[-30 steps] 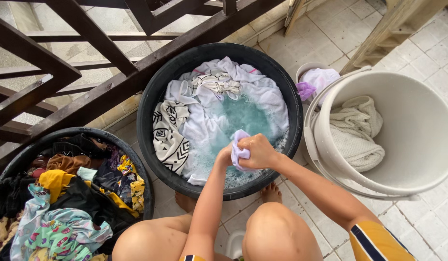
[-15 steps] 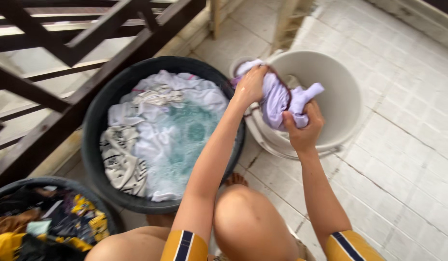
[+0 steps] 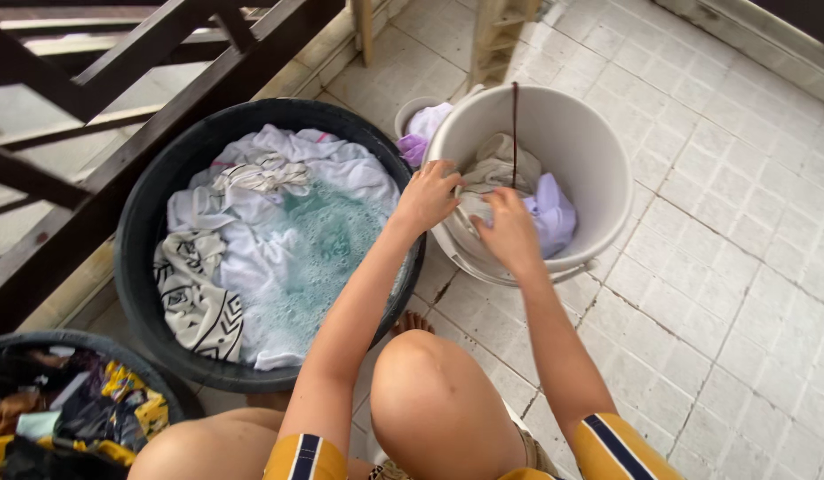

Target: The person sits on a small stool and washes clothes by hand in a large black basin filled with soapy water. They repeatedly submerge, scrub, and wring out various garments, including a yellow cloth, a white towel, and a purple item, then transfer them into a white bucket.

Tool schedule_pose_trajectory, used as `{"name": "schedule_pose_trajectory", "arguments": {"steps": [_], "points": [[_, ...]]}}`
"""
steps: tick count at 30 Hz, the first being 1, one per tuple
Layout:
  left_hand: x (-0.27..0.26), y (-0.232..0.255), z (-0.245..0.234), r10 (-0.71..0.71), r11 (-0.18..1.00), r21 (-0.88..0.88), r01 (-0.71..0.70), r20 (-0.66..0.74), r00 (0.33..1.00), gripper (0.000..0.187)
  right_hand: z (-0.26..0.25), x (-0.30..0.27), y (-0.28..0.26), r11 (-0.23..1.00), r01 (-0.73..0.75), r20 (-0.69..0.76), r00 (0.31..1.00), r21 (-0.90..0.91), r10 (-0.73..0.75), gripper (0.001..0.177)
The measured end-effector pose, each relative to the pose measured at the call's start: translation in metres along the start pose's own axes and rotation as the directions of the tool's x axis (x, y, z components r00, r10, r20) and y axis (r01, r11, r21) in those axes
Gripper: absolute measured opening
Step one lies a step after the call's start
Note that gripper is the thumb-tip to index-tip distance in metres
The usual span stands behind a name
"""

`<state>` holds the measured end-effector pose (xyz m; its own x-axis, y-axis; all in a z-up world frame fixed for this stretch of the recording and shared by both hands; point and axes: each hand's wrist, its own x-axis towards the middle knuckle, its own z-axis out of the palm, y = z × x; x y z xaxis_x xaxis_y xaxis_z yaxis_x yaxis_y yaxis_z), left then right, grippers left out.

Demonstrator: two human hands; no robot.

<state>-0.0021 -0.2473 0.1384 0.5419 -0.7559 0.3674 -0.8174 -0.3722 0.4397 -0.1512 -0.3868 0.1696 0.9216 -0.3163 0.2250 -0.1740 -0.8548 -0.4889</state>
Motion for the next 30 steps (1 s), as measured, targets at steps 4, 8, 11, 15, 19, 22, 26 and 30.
{"name": "schedule_pose_trajectory", "arguments": {"steps": [4, 8, 11, 15, 19, 22, 26, 30], "points": [[-0.066, -0.057, -0.02, -0.251, 0.955, -0.182, 0.232, -0.085, 0.964, 0.037, 0.049, 0.038, -0.071, 0.964, 0.239, -0.015, 0.971, 0.117, -0.239, 0.024], [-0.102, -0.092, -0.032, -0.357, 0.897, -0.252, 0.364, 0.072, 0.931, 0.034, 0.063, 0.097, -0.1, 0.951, 0.253, -0.123, 0.965, 0.178, -0.233, 0.022], [-0.064, -0.068, -0.024, -0.309, 0.883, -0.386, 0.267, -0.051, 0.95, 0.038, 0.075, 0.11, -0.086, 0.956, 0.124, 0.024, 0.991, 0.265, -0.135, 0.022], [-0.003, -0.02, -0.026, -0.197, 0.908, -0.395, 0.143, -0.097, 0.976, 0.038, 0.095, 0.146, 0.023, 0.966, 0.124, -0.302, 0.952, 0.226, -0.051, 0.022], [0.028, 0.016, -0.005, -0.092, 0.915, -0.389, 0.107, 0.056, 0.994, 0.032, 0.115, 0.156, 0.166, 0.938, -0.332, -0.149, 0.927, 0.096, 0.343, 0.082], [0.053, 0.033, 0.026, 0.004, 0.939, -0.34, 0.042, 0.133, 0.991, 0.033, 0.138, 0.126, 0.186, 0.971, -0.138, 0.635, 0.737, -0.196, 0.233, 0.055], [0.063, 0.033, 0.058, 0.085, 0.941, -0.337, -0.023, 0.172, 0.981, 0.03, 0.158, 0.066, 0.153, 0.997, -0.004, 0.85, 0.522, 0.079, -0.066, 0.031], [0.054, 0.025, 0.053, 0.063, 0.957, -0.29, 0.006, 0.227, 0.972, 0.028, 0.105, 0.05, 0.105, 0.928, 0.308, 0.765, 0.643, -0.21, -0.04, 0.025]]}}
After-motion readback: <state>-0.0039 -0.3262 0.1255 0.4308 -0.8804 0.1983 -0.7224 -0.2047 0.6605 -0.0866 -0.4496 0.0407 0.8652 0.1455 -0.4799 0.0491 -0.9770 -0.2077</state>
